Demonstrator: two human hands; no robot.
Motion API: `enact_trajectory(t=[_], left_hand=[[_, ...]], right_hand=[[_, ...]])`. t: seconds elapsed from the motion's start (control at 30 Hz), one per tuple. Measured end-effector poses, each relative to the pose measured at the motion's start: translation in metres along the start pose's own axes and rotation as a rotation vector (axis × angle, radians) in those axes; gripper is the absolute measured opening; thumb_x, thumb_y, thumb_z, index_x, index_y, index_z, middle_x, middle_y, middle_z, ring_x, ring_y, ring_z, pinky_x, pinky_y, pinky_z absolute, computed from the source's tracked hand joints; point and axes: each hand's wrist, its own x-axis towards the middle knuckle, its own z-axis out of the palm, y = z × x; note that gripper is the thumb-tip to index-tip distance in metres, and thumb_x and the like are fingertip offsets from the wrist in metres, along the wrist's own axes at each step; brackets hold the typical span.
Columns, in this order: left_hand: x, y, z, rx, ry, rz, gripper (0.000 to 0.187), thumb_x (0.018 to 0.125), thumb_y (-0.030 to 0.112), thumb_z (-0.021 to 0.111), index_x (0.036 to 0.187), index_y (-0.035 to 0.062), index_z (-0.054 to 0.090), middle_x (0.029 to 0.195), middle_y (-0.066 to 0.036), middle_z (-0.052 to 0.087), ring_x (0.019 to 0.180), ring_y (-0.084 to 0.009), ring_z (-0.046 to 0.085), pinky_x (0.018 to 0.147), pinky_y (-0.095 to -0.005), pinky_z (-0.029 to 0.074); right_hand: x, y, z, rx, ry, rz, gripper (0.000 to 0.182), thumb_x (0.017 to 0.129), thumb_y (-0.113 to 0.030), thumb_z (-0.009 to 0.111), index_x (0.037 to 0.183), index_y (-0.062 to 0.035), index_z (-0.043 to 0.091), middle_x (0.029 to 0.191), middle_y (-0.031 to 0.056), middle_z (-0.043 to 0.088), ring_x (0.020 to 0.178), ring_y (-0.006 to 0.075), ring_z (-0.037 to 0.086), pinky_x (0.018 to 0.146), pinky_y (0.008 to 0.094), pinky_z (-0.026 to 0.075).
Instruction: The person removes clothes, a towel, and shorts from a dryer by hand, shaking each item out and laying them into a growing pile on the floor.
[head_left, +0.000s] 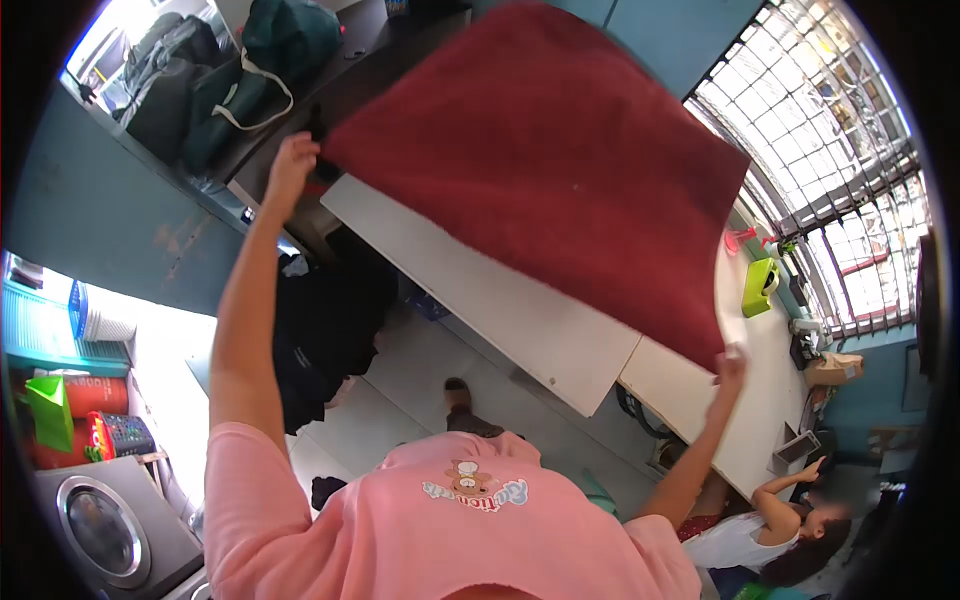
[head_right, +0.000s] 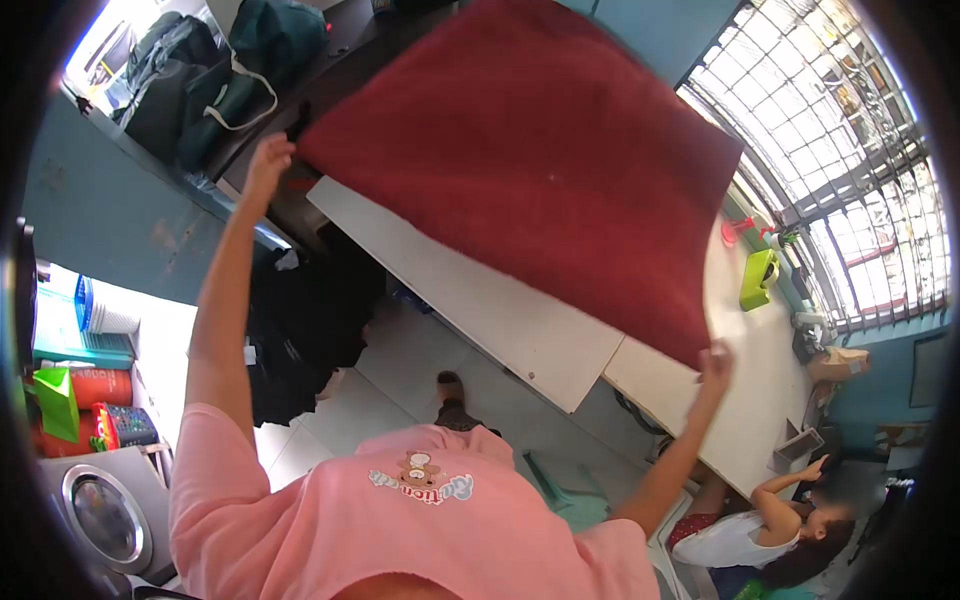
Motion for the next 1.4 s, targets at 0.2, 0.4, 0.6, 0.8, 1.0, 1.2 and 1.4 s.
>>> enact_trajectory(t=[0.2,0.4,0.6,0.8,1.0,1.2,1.4], left_hand=[[-0.21,-0.086,0.007,-0.092,0.311,-0.615,0.027,0.079,0.007,0.053,0.106,0.0022,0.049,0.097,-0.008,0.057,0.088,-0.0153,0.055,0.076,-0.0251,0.043],[-0.531,-0.131,0.005,-0.365,0.7,-1.175,0.036,0.073,0.016,0.052,0.108,0.0129,0.044,0.095,-0.001,0.057,0.085,-0.0122,0.052,0.066,-0.032,0.039],[-0.789,-0.042,0.028,-0.56,1.276,-1.508,0.032,0.079,0.014,0.048,0.11,0.0116,0.043,0.098,-0.003,0.057,0.09,-0.0144,0.053,0.07,-0.0343,0.039],[-0.947,0.02,0.07,-0.711,1.797,-1.461,0.032,0.079,0.012,0.047,0.111,0.0118,0.042,0.099,-0.003,0.057,0.091,-0.0139,0.053,0.072,-0.0341,0.039],[-0.982,0.032,0.12,-0.915,2.06,-1.591,0.031,0.079,0.009,0.045,0.11,0.0126,0.042,0.095,-0.002,0.057,0.084,-0.012,0.054,0.068,-0.0309,0.04],[-0.929,0.004,0.082,-1.117,1.967,-1.466,0.034,0.079,0.014,0.05,0.111,0.0115,0.043,0.097,-0.003,0.057,0.086,-0.0135,0.053,0.071,-0.0316,0.039],[-0.912,-0.071,0.038,-0.538,1.214,-1.715,0.056,0.074,0.03,0.056,0.12,0.0042,0.038,0.116,-0.019,0.046,0.109,-0.032,0.042,0.091,-0.0375,0.035]], right_hand=[[-0.045,0.14,0.091,0.001,-0.136,0.208,0.023,0.077,-0.012,0.052,0.1,-0.008,0.052,0.086,0.0013,0.054,0.075,0.0076,0.049,0.058,0.0209,0.038],[-0.094,-0.041,0.258,0.144,-0.561,-0.223,0.013,0.083,-0.004,0.045,0.091,-0.0035,0.055,0.084,0.0023,0.057,0.077,0.0088,0.053,0.062,0.0213,0.041],[-0.264,-0.155,0.364,0.205,-1.251,-0.51,0.017,0.087,-0.008,0.041,0.098,-0.0069,0.053,0.085,0.0017,0.058,0.073,0.0086,0.053,0.06,0.0205,0.039],[-0.485,-0.148,0.368,0.099,-1.804,-0.538,0.013,0.087,-0.011,0.045,0.094,-0.0068,0.055,0.079,0.0013,0.058,0.068,0.0065,0.052,0.058,0.0183,0.038],[-0.64,-0.129,0.374,-0.419,-2.35,-0.733,0.016,0.084,-0.016,0.047,0.097,-0.0102,0.055,0.08,-0.0009,0.058,0.071,0.0067,0.053,0.06,0.0206,0.04],[-0.774,-0.073,0.431,-1.096,-2.605,-0.337,0.032,0.081,-0.023,0.051,0.112,-0.0167,0.048,0.097,0.0009,0.055,0.081,0.0118,0.052,0.066,0.0277,0.043],[-0.889,0.021,0.464,-1.397,-2.497,-0.053,0.049,0.081,-0.025,0.051,0.126,-0.02,0.034,0.121,0.006,0.04,0.091,0.0219,0.048,0.073,0.0357,0.045]])
